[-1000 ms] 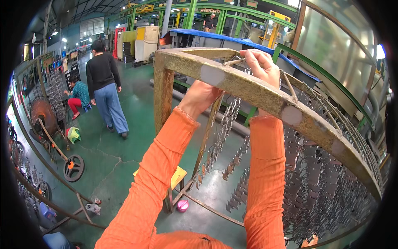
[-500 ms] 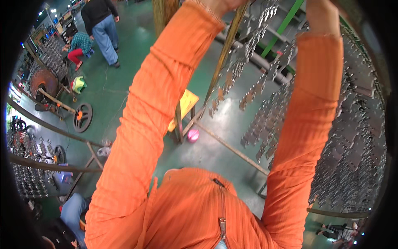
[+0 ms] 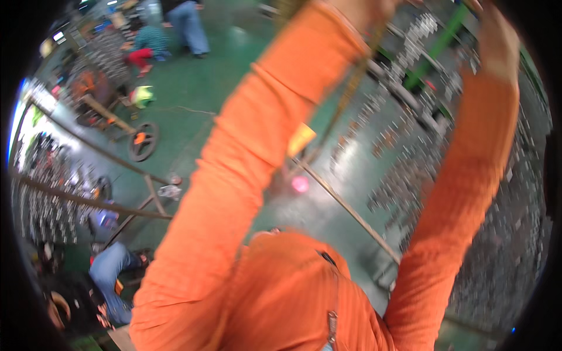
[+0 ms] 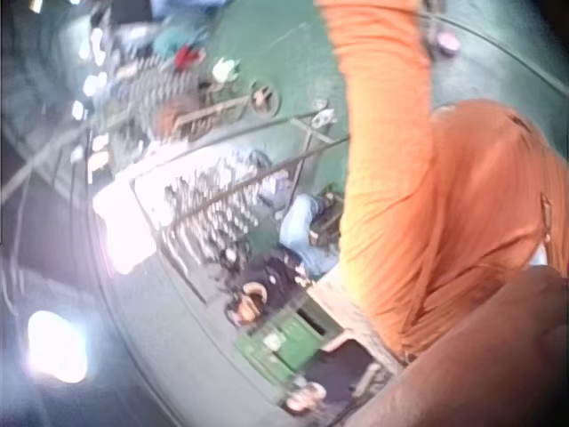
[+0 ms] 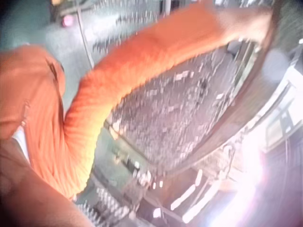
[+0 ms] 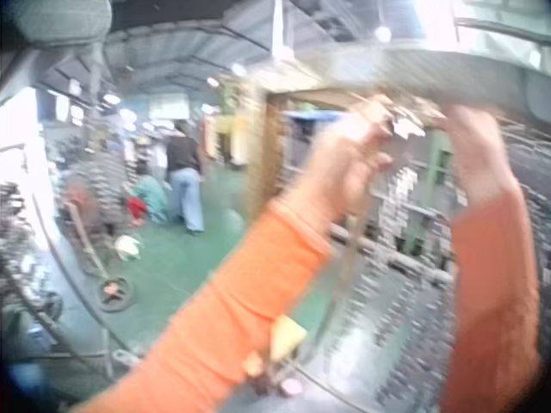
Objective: The person attaches metal plates to wire hooks, transfers wire hooks into a plastic crate, and empties the crate onto a worktable. Then, the person retrieves an empty crate from a stack.
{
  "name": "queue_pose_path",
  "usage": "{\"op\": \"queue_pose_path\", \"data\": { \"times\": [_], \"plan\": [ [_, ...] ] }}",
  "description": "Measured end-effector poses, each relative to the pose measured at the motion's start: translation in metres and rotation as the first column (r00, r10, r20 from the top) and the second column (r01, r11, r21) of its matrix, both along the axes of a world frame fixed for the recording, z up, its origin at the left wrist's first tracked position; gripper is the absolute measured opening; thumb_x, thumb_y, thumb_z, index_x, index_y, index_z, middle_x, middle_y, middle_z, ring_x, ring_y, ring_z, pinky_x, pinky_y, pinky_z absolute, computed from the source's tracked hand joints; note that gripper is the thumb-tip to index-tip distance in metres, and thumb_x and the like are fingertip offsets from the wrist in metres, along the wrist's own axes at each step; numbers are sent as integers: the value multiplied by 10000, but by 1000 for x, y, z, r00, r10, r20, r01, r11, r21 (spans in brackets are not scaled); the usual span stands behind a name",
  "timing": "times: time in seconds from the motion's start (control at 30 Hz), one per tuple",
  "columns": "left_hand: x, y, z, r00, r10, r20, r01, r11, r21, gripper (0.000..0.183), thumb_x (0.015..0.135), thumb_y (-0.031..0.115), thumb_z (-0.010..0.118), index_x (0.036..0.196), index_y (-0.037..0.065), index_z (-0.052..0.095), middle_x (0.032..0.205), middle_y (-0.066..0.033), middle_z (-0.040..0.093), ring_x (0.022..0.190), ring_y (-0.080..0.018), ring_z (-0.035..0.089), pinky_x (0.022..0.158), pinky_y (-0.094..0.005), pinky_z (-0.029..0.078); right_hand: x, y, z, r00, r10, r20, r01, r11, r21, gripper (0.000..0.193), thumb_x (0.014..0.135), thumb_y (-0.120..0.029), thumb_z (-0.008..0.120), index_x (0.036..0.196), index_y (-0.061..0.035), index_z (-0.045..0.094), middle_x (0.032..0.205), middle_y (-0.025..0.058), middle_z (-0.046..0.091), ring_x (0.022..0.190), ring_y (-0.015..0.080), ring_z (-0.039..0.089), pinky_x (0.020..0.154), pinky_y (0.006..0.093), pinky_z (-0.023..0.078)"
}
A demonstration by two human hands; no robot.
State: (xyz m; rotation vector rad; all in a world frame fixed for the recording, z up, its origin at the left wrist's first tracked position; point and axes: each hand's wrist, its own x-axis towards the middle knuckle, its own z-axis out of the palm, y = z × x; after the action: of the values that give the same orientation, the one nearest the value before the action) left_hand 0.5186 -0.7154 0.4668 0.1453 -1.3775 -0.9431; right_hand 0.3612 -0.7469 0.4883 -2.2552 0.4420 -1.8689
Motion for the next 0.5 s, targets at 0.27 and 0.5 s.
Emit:
{"op": "queue_pose_path", "data": {
  "times": [0.27, 0.5],
  "plan": [
    [-22, 95, -75, 679, 732, 50, -733, 680, -13, 332, 792, 141, 600, 1105, 64, 519, 1041, -52, 531, 964, -132, 483, 823, -287, 403, 0, 88, -37, 890, 130, 438, -209, 968, 138, 251, 884, -33, 384, 1069, 87, 504, 1128, 143, 490, 1028, 236, 513, 910, 358, 425],
    [-40, 201, -206, 430, 836, 342, -901, 420, 108, 230, 847, 106, 535, 1059, 17, 540, 1016, -70, 580, 912, -150, 562, 780, -282, 457, 24, 135, -92, 734, 369, 570, -350, 925, -148, 188, 856, 20, 433, 1030, 88, 421, 970, 196, 532, 965, 288, 530, 874, 386, 451]
  ]
}}
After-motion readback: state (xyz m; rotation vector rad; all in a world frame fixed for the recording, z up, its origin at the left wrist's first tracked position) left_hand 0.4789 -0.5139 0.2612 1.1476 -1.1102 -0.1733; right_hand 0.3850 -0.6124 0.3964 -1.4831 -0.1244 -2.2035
